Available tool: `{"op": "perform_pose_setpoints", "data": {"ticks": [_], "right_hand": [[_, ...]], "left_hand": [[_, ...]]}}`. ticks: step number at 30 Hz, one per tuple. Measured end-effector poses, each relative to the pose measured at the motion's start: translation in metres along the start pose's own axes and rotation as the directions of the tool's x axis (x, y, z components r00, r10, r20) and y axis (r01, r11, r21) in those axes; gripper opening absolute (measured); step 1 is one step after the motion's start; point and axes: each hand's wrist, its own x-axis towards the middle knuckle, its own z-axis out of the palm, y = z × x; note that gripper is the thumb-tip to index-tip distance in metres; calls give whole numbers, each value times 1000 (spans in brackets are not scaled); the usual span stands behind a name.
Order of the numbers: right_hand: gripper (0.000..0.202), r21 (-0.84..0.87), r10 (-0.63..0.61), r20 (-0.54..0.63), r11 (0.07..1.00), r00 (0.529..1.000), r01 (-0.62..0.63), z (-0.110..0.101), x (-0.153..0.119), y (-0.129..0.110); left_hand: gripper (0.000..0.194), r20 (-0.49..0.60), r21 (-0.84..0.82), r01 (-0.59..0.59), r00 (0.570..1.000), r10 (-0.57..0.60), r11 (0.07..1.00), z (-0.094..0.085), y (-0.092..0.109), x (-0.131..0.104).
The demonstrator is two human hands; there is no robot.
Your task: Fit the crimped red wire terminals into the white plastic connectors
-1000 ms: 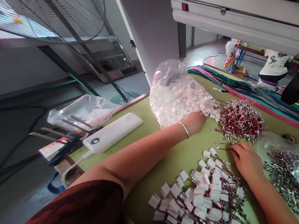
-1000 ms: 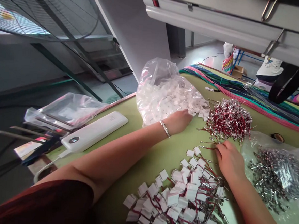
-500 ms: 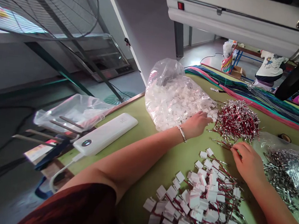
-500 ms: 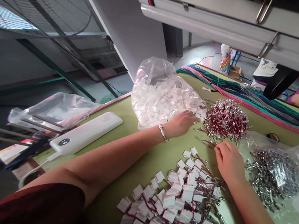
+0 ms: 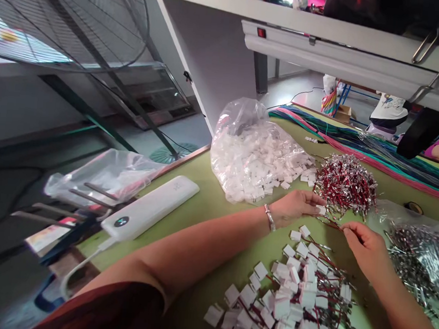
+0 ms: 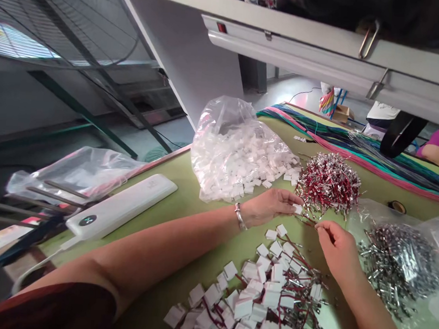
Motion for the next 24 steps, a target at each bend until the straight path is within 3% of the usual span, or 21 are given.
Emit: {"op": "perform_pose_setpoints", "data": {"ticks": [5, 10, 13, 15, 20, 24], "right_hand": [[32, -57, -44, 103, 997, 994, 50, -1, 0, 4], [33, 7, -19, -33, 1000, 999, 19, -8, -4, -6], [34, 64, -14, 16, 998, 1000, 13, -7, -6, -12], [35, 85, -11, 62, 996, 998, 6, -4, -7, -13], [33, 58, -18, 75, 998, 997, 14, 2, -6, -7], [31, 35, -48, 71, 998, 996, 45, 2, -7, -8]], "left_hand": [[16, 26, -4, -4, 1000, 4, 1000, -6, -4, 3], [25, 60, 42, -1, 998, -2, 999, -4, -3, -1], [33, 138, -2, 29, 990, -28, 1000, 1, -2, -5], [27, 162, -39, 26, 987, -20, 999, 5, -2, -8], [5, 22, 9, -1, 1000, 1, 1000, 10, 0, -9], [4, -67, 42, -13, 998, 16, 999, 11, 3, -8]]}}
